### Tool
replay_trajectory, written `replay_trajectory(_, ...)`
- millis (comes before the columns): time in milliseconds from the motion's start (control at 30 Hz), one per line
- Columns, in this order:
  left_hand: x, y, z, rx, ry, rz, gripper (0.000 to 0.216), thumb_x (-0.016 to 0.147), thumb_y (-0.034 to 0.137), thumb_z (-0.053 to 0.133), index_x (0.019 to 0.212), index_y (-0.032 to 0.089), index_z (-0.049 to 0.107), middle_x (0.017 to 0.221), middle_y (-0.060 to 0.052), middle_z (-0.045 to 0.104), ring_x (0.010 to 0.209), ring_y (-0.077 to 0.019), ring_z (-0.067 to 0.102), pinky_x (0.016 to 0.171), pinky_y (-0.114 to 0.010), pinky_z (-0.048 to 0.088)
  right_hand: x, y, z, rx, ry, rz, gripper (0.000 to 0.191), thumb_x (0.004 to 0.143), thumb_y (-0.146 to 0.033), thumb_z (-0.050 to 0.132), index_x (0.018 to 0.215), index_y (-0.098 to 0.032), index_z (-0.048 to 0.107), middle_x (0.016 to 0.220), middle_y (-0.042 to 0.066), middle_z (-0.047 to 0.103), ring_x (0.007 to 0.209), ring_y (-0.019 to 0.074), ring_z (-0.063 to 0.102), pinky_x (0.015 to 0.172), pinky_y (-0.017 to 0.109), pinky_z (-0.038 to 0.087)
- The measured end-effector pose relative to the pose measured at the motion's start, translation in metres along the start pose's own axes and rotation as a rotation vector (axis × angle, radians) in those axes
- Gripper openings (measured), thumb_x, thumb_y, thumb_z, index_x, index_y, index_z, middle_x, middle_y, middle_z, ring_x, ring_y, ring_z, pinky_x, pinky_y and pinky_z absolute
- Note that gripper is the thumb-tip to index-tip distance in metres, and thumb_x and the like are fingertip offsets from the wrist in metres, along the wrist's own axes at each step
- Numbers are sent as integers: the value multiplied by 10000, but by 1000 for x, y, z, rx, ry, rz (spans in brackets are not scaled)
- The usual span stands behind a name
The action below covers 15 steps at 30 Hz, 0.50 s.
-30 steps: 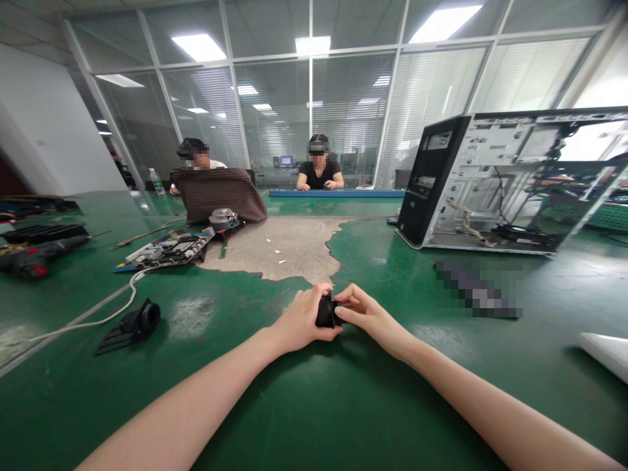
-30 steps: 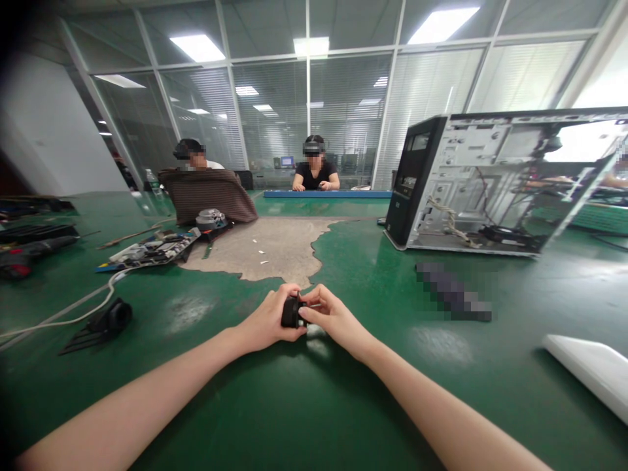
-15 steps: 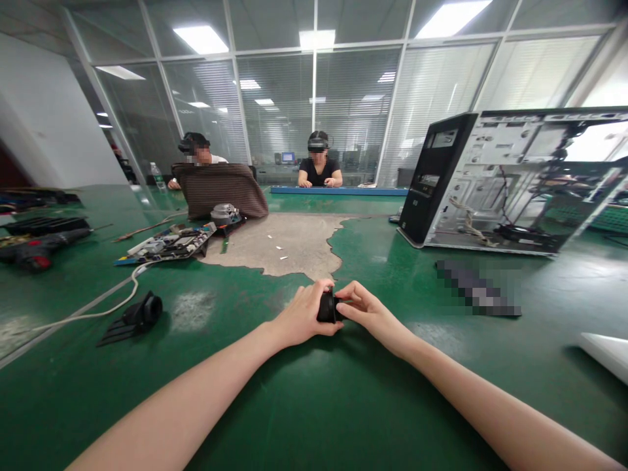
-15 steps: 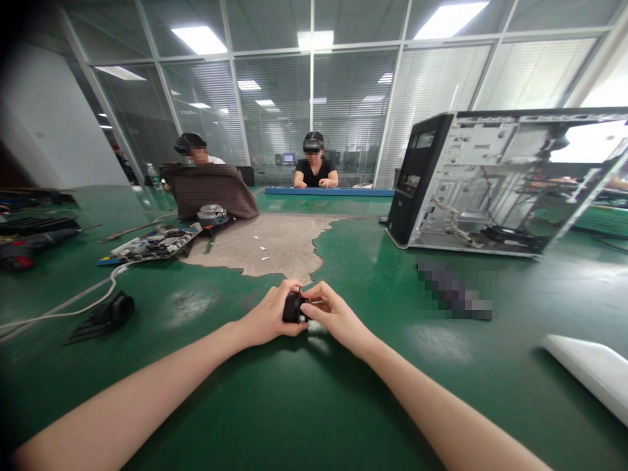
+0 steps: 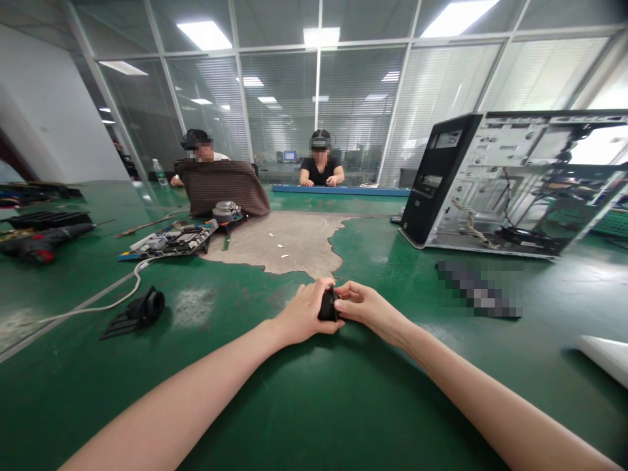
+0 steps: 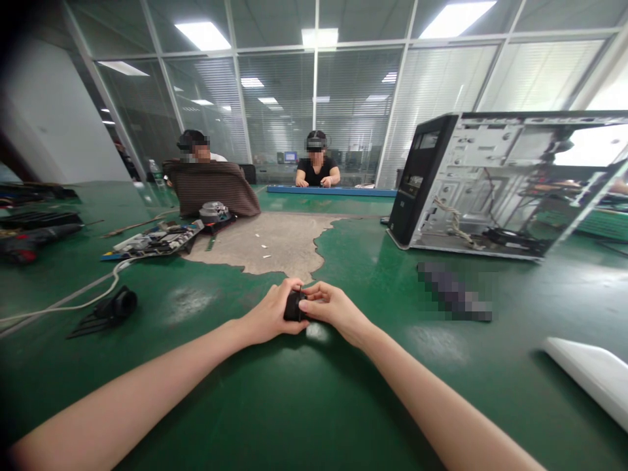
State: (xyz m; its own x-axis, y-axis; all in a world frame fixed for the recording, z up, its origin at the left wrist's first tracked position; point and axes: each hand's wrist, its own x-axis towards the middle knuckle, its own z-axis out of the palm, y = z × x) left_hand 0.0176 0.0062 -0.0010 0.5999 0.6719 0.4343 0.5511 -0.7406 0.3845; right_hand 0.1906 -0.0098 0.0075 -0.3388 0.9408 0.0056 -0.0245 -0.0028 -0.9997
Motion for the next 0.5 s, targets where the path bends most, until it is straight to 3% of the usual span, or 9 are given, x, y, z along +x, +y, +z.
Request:
replay_trajectory(133, -1, 1, -1, 24, -6, 32, 645, 642, 384, 653, 1133, 191, 282, 1095, -91, 482, 936, -256, 489, 791, -384, 365, -4, 1, 8, -19, 57, 13, 316, 614, -331, 704, 833, -168, 546, 808, 18, 613, 729, 143, 585, 696, 298, 459)
replay_trajectory(267, -1, 0, -1, 21, -4, 55, 646, 646, 403, 648, 1132, 194, 278, 1088, -87, 486, 935, -250, 495, 790, -379, 362, -12, 6, 17, -87, 175, -105, 290, 653, -334, 668, 867, -179, 547, 813, 9, 608, 740, 149, 578, 676, 282, 443)
replay_trajectory(500, -1, -2, 0, 6, -5, 76, 675, 632, 413, 659, 1135, 182, 273, 1104, -97, 478, 957, -257, 492, 800, -380, 361, -18, 4, 24, -134, 218, -145, 235, 738, -400, 564, 818, -179, 546, 768, -5, 574, 691, 124, 541, 648, 265, 430)
